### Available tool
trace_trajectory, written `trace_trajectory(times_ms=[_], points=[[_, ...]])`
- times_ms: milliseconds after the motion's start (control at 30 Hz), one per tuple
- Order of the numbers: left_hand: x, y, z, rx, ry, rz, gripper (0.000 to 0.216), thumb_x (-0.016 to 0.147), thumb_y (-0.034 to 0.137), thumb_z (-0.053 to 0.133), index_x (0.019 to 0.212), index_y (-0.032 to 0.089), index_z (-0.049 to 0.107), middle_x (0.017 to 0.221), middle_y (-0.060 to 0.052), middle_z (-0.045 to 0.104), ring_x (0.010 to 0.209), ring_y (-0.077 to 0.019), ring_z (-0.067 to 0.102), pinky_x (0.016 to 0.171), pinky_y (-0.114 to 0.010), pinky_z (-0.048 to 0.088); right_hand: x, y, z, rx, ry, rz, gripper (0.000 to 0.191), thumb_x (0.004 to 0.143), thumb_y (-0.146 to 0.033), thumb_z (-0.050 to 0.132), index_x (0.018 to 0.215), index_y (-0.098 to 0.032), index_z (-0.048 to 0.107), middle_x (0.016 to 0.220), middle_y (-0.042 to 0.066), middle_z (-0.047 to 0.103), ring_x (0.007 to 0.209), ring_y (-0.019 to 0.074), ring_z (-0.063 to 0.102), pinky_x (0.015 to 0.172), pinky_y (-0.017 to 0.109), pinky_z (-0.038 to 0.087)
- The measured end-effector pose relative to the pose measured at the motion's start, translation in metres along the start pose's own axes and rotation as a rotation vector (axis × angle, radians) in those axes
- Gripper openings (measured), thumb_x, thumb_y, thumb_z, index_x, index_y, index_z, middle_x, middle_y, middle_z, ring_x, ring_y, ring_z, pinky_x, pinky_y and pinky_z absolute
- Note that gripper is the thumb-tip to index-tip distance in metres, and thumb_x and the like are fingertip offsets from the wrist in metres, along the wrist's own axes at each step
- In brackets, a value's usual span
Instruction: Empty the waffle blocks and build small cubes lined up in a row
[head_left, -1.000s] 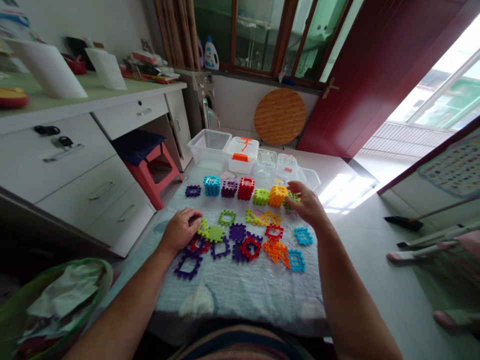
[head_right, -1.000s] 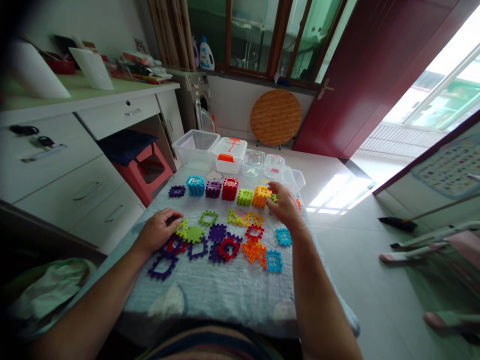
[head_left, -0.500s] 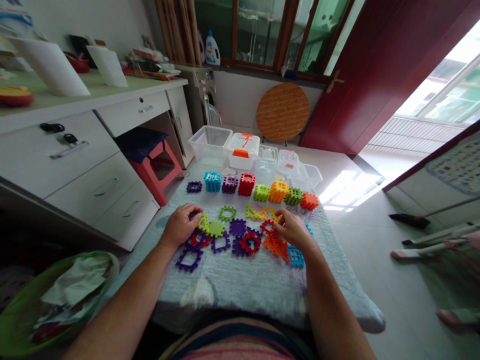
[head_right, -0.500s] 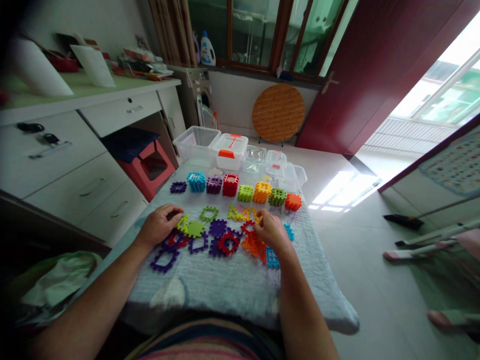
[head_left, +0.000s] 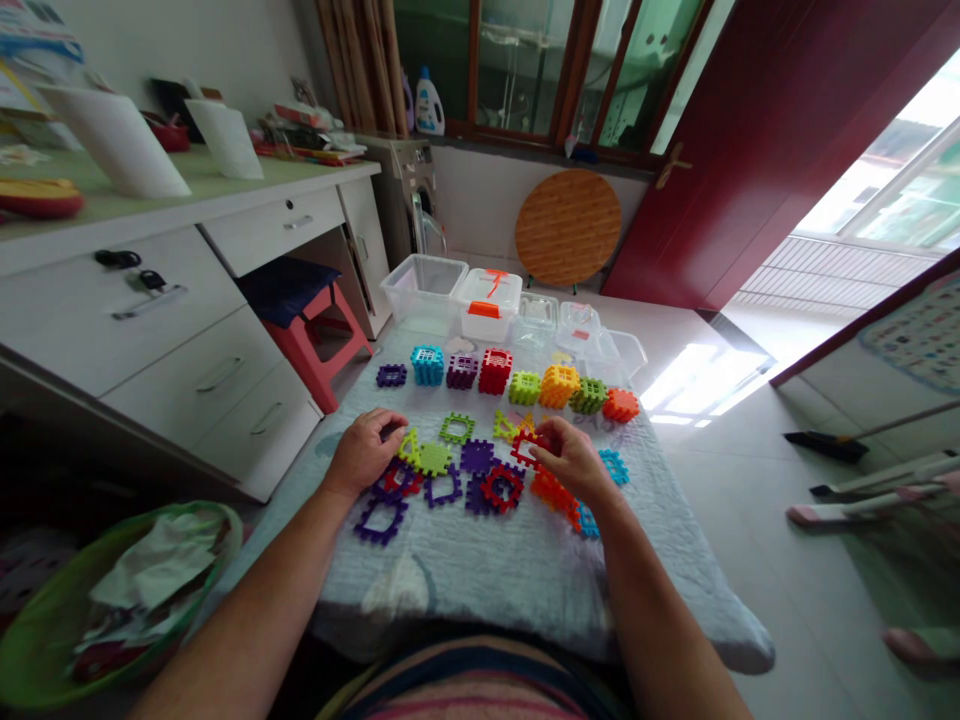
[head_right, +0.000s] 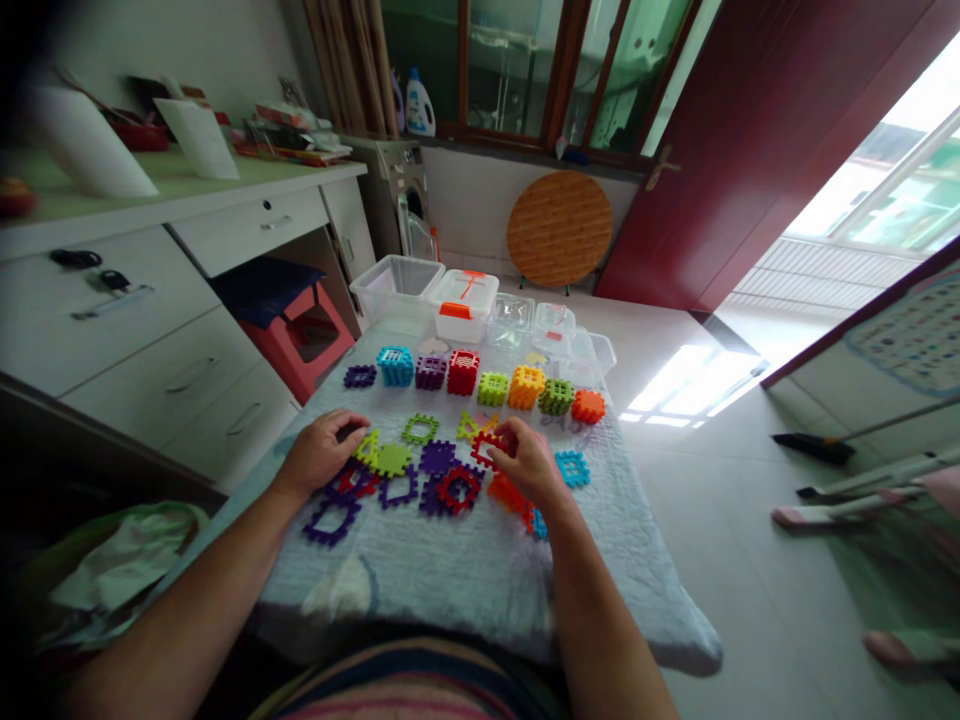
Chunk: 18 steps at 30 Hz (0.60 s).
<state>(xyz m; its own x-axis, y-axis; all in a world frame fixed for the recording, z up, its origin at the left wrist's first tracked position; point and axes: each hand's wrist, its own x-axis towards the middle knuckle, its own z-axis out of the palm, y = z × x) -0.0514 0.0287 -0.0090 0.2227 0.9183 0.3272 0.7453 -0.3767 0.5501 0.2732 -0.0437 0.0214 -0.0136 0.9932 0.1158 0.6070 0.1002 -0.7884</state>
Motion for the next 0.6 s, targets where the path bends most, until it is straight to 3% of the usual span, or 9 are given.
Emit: trace_trajectory(times_ms=[200, 300, 400, 600], points=[[0.000, 0.002, 0.000, 0.008, 0.003, -0.001, 0.020, 0.080, 0.034, 0.049, 0.082, 0.020, 0.064, 0.087, -0.006, 0.069, 0.088, -0.0233, 0.064, 0.088, -0.035, 0.049, 0.000, -0.004, 0.014, -0.130, 0.154, -0.145, 0.008, 0.080, -0.022, 0.056, 0.074, -0.021, 0.052, 0.073, -0.001, 0.051, 0.065, 0.0129, 0.049, 0.062, 0.024, 0.039], [0.000, 0.001, 0.000, 0.009, 0.005, -0.004, 0.020, 0.080, 0.033, 0.050, 0.081, 0.020, 0.064, 0.088, -0.006, 0.069, 0.089, -0.0235, 0.064, 0.088, -0.035, 0.049, -0.002, -0.009, 0.016, -0.226, 0.049, -0.215, 0.007, 0.082, -0.018, 0.055, 0.076, -0.021, 0.053, 0.079, 0.000, 0.052, 0.072, 0.0137, 0.051, 0.067, 0.024, 0.040], [-0.001, -0.001, 0.001, 0.013, -0.002, -0.002, 0.020, 0.080, 0.033, 0.049, 0.082, 0.020, 0.064, 0.089, -0.006, 0.069, 0.089, -0.0232, 0.063, 0.088, -0.035, 0.048, -0.005, -0.010, 0.015, -0.246, -0.058, -0.284, 0.010, 0.080, -0.024, 0.064, 0.082, -0.020, 0.056, 0.087, 0.001, 0.056, 0.082, 0.0160, 0.053, 0.074, 0.026, 0.041], [-0.001, 0.000, 0.001, 0.017, -0.007, 0.009, 0.020, 0.080, 0.033, 0.050, 0.082, 0.019, 0.064, 0.088, -0.007, 0.068, 0.089, -0.0238, 0.062, 0.088, -0.037, 0.047, -0.007, -0.005, 0.013, -0.362, -0.064, -0.317, 0.027, 0.076, -0.040, 0.072, 0.089, -0.020, 0.059, 0.091, 0.005, 0.060, 0.086, 0.0214, 0.050, 0.083, 0.035, 0.040]])
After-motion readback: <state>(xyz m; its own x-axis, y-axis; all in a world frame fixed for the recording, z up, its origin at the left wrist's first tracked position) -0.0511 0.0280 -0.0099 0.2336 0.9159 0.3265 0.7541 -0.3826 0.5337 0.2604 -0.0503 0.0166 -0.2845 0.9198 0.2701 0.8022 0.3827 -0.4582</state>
